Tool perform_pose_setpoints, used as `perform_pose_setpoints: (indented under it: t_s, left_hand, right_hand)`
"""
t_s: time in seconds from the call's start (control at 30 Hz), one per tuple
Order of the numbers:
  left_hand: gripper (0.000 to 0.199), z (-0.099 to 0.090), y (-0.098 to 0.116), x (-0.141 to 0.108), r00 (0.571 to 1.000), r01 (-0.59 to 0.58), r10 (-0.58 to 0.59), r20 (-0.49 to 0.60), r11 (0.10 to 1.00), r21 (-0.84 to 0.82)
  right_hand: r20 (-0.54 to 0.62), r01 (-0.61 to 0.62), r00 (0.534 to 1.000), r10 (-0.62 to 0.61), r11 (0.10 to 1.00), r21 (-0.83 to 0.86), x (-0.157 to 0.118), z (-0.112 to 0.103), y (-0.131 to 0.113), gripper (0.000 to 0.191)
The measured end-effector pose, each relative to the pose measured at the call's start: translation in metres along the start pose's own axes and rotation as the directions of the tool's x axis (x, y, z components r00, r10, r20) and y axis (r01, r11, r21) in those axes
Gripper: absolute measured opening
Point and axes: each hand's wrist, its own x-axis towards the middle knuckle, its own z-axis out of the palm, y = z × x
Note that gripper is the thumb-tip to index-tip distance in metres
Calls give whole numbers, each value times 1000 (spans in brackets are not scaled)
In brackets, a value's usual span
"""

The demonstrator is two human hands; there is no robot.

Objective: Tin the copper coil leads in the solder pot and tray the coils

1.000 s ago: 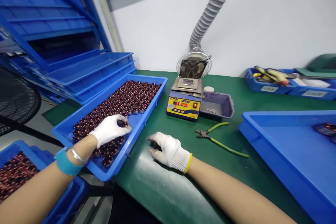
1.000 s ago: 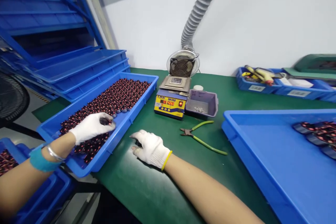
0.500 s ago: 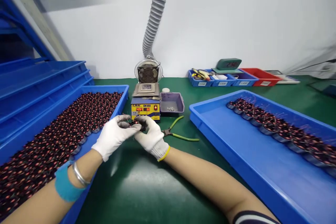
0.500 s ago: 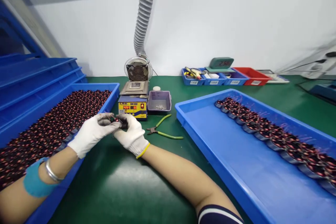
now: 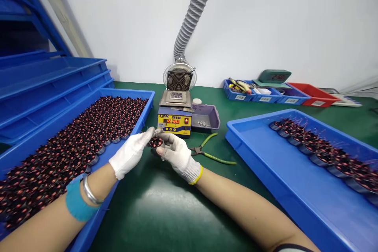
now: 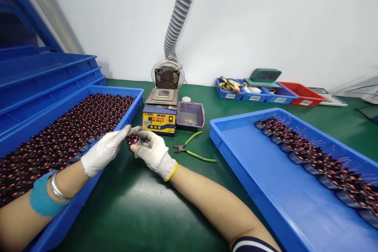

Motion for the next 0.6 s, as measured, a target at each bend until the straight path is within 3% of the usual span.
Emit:
perform_pose_setpoints:
  t_s: [0.13,0.23,0.3,0.37,0.47,0.6]
  left_hand:
    - [46,-2,2,2,989,-11,-40,-144,943,-333]
    - [47,-10,4,7,941,-84,-101,-322,854,-513]
    - [46,-14,3,11,910,-82,-166,-379,826,-558]
    - [51,-14,-1,13,916,-10,-221,-334,821,-571]
    - [63,-8,-11,13,951,167,-270,-149,857,-487]
    - [66,0,-18,9,956,294,-294,19,945,-146]
  right_hand:
    - [21,8,1000,-7,999,-31,-3,-1,-4,46]
    - [-8,25,1000,-25,999,-37,-3,-4,-6,47]
    - [-28,44,999,-45,999,-31,-2,-7,-6,47]
    - [-51,68,996,-69,998,-15,0,-10,-8,48]
    - [-92,89,992,-88,996,11,8,-20,-20,48]
    - [-257,156,947,-191,976,-150,37,-42,-64,43]
